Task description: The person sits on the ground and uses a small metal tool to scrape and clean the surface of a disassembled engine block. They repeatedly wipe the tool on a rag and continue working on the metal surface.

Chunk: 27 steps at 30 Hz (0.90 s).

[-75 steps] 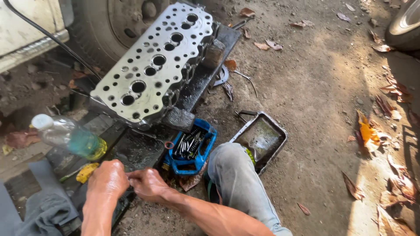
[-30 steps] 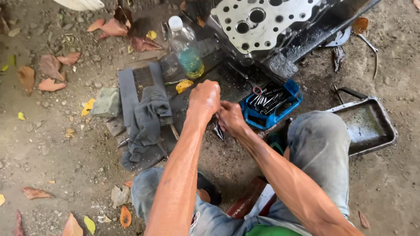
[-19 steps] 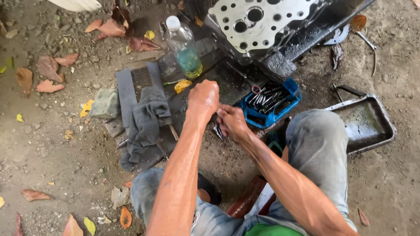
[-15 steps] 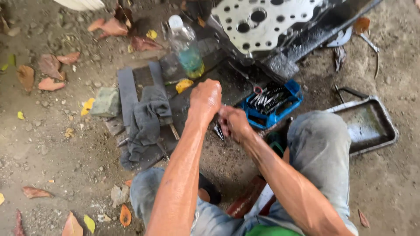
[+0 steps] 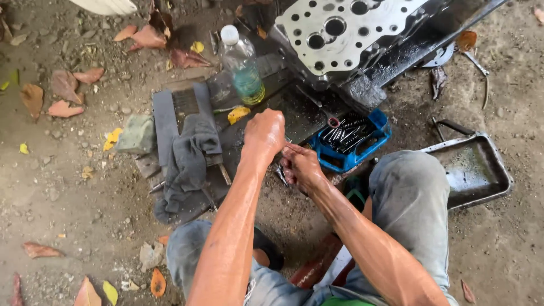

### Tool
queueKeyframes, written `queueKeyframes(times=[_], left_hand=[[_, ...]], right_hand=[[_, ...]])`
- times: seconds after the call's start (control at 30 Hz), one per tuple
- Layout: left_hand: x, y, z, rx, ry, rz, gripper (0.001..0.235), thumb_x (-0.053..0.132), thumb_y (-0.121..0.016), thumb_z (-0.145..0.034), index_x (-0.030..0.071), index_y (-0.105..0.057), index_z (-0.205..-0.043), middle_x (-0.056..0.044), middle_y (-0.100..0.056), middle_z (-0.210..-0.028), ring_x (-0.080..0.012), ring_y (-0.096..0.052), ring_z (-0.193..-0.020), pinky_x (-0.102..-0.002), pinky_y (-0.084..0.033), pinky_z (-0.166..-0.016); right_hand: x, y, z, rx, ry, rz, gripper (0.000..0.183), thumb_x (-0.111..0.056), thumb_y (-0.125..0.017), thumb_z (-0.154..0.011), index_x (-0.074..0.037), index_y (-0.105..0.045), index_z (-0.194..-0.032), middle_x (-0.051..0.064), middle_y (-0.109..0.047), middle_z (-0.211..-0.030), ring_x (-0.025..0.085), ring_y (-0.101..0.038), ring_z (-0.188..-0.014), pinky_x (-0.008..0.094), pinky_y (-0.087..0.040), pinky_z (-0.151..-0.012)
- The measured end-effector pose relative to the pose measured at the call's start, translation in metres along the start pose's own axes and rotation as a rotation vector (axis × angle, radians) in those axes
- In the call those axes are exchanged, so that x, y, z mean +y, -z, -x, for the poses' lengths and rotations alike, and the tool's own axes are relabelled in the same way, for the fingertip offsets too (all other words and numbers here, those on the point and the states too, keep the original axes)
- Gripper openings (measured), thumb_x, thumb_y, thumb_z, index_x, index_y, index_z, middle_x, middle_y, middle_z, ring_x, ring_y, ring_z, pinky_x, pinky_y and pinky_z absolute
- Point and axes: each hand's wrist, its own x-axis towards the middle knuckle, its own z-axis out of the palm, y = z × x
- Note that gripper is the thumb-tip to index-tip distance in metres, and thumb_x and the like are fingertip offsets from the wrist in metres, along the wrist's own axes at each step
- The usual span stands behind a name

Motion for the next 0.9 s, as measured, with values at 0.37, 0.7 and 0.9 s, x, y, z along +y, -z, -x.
queueKeyframes(times=[0.37, 0.7, 0.9], left_hand=[[0.014, 0.016, 0.01, 0.004, 0.012, -0.005, 0.018, -0.003, -0.074, -0.077, -0.001, -0.079, -0.095, -0.023, -0.078, -0.1, -0.0471, -0.073, -0.103, -0.056, -0.061, -0.088], [0.008, -0.014, -0.004, 0.002, 0.015, -0.009, 0.018, -0.002, -0.07, -0.08, -0.003, -0.079, -0.096, -0.023, -0.078, -0.1, -0.0459, -0.074, -0.101, -0.056, -0.062, -0.087], [0.021, 0.025, 0.02, 0.027, 0.008, -0.019, 0.021, -0.002, -0.062, -0.085, -0.001, -0.079, -0.097, -0.022, -0.078, -0.103, -0.0457, -0.073, -0.104, -0.055, -0.061, -0.088]], right_hand=[[0.013, 0.01, -0.014, 0.014, 0.563, 0.838, 0.018, -0.014, -0.062, -0.09, -0.004, -0.078, -0.093, 0.02, -0.073, -0.08, 0.044, -0.07, -0.08, 0.05, -0.051, -0.066], [0.003, 0.011, 0.006, 0.007, 0.5, 0.886, 0.018, -0.015, -0.061, -0.091, -0.005, -0.076, -0.091, 0.021, -0.072, -0.083, 0.049, -0.067, -0.088, 0.055, -0.035, -0.065], [0.01, 0.023, -0.031, -0.09, 0.655, 1.002, 0.019, -0.019, -0.059, -0.087, -0.003, -0.069, -0.082, 0.024, -0.07, -0.082, 0.051, -0.065, -0.088, 0.061, -0.042, -0.067]])
